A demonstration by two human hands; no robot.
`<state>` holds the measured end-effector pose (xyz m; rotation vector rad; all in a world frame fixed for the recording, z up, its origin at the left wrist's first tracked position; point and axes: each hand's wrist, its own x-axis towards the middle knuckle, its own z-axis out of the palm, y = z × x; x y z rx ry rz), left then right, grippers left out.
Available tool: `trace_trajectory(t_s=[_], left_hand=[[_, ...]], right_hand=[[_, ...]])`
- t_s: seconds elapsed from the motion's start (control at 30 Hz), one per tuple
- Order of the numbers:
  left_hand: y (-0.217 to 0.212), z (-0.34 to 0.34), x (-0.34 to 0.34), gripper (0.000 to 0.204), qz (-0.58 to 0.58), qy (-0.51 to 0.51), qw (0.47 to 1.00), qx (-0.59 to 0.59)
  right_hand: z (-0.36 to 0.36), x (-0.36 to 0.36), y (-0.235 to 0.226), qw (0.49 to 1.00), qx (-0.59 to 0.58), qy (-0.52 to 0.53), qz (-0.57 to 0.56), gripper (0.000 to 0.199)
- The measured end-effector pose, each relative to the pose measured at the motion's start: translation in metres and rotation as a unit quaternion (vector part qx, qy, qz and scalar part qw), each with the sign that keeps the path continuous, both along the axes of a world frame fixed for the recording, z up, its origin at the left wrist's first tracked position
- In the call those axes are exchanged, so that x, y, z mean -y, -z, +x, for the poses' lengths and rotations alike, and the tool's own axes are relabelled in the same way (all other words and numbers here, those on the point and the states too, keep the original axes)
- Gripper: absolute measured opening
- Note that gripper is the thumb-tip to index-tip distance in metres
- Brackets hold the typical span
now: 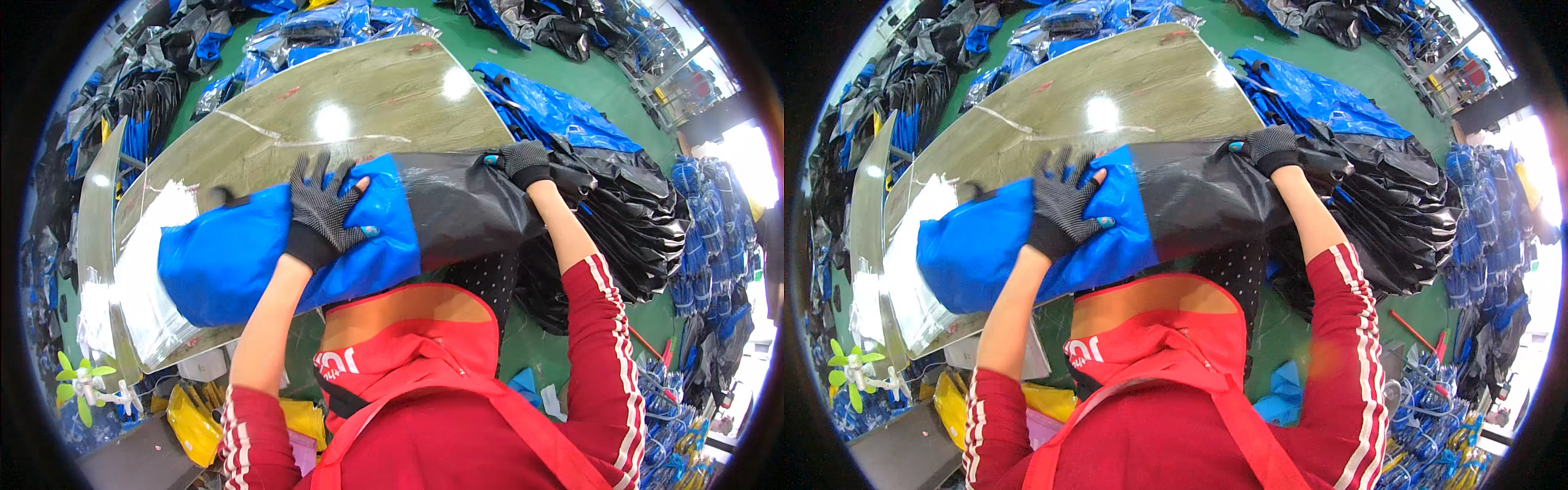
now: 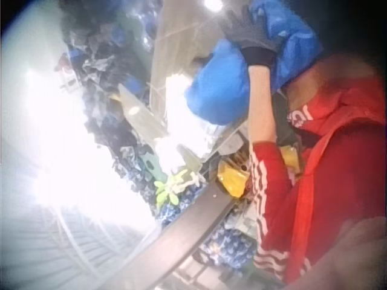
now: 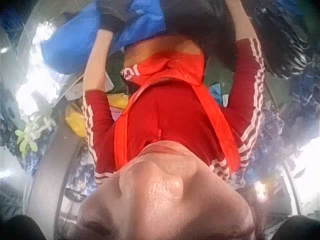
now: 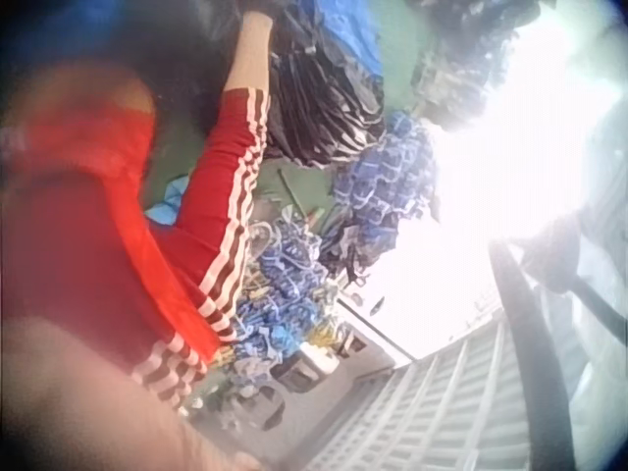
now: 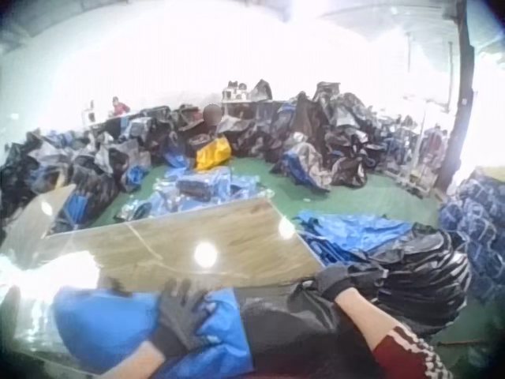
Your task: The person repeatedly folds blue and black plastic bags and places them into clear plastic packaging on a table. The person handles the bags one at a time, folds them, and inserts them into the packaging.
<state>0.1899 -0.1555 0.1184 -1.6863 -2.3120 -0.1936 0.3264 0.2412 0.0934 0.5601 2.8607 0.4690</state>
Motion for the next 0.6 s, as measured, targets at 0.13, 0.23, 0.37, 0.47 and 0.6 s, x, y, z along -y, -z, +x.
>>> trace_trajectory(t_s=[0.13,0.23,0.37,0.47,0.6], left_hand=[[0.064,-0.018,-0.017,0.078,-0.038,-0.059,0.997,0.034],[0.049,-0.021,-0.01,0.079,-0.016,-0.027,0.998,0.055],[0.007,-0.059,0.041,0.073,-0.114,-0.046,0.992,0.036],[0.03,-0.1,0.154,0.06,-0.137,-0.267,0.951,0.07],[0.075,-0.136,0.242,0.048,-0.105,-0.243,0.963,-0.049]], right_hand=[[-0.009,0.019,-0.021,0.937,-0.243,-0.026,-0.25,0.043],[-0.01,0.063,-0.016,0.932,-0.184,-0.191,-0.246,0.06],[-0.007,0.115,0.014,0.986,-0.06,-0.141,-0.073,0.071],[-0.006,0.117,0.03,0.988,-0.075,-0.124,-0.056,0.069],[0.0,0.096,0.035,0.965,-0.129,-0.184,-0.137,0.068]])
